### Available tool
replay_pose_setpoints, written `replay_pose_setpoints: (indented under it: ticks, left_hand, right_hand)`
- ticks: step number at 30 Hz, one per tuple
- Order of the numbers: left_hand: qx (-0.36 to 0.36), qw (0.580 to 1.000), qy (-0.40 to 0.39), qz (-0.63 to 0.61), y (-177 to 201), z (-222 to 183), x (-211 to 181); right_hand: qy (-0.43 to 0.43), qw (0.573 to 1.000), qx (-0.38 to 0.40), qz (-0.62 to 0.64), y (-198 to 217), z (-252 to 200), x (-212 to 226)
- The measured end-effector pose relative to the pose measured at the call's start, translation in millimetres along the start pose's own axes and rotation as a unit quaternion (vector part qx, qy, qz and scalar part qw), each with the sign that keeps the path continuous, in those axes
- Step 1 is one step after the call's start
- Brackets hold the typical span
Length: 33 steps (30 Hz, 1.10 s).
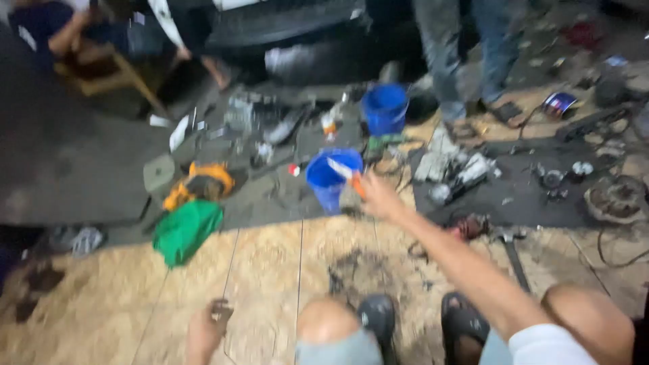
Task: Cutting copper windings from an electric motor stator using hand-held wire cutters
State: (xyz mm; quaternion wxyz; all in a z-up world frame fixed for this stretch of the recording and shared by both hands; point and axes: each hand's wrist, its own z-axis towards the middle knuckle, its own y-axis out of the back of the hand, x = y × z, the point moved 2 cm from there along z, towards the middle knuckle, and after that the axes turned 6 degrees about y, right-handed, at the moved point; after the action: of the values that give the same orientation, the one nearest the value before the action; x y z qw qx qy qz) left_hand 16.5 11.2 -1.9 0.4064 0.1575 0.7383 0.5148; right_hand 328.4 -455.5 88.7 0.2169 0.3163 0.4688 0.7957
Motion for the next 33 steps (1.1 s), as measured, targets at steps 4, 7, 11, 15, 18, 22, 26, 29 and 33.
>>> replay_pose_setpoints:
  ticks: [4,7,11,15,18,22,26,29,33]
  left_hand:
    - [0.164,0.985,0.044,0.045,71.7,-96.8,-39.5]
    - [0.206,0.965,0.040,0.160,124.5,-175.9,-118.3]
    - [0.004,0.950,-0.115,-0.289,141.0,-242.9,-249.3]
    - [0.025,0.877,-0.171,-0.448,108.4,-221.2,-369.2]
    - [0.271,0.805,0.001,-0.528,98.4,-235.1,-434.4]
    - [0.446,0.603,0.066,-0.658,44.8,-233.4,-437.3]
    - [0.489,0.491,0.080,-0.717,9.0,-221.3,-430.6]
    - [0.494,0.437,0.061,-0.749,-11.9,-216.8,-419.3]
    - [0.448,0.356,0.040,-0.819,-53.4,-198.2,-418.6]
  right_hand:
    - [0.000,0.995,0.045,0.092,125.6,-3.3,90.3]
    - [-0.005,0.992,0.108,0.059,160.4,-9.7,102.6]
    - [0.086,0.995,0.053,-0.007,200.7,-22.1,112.4]
    - [0.163,0.985,-0.007,0.052,219.2,-56.8,127.6]
    - [0.083,0.994,0.076,0.001,249.0,-65.2,149.1]
    - [0.053,0.989,0.119,-0.073,262.3,-76.7,152.0]
    - [0.104,0.982,0.127,-0.092,269.3,-91.8,163.4]
    - [0.146,0.982,0.101,-0.058,265.3,-95.2,172.1]
    - [0.191,0.974,-0.040,0.113,269.5,-99.6,163.3]
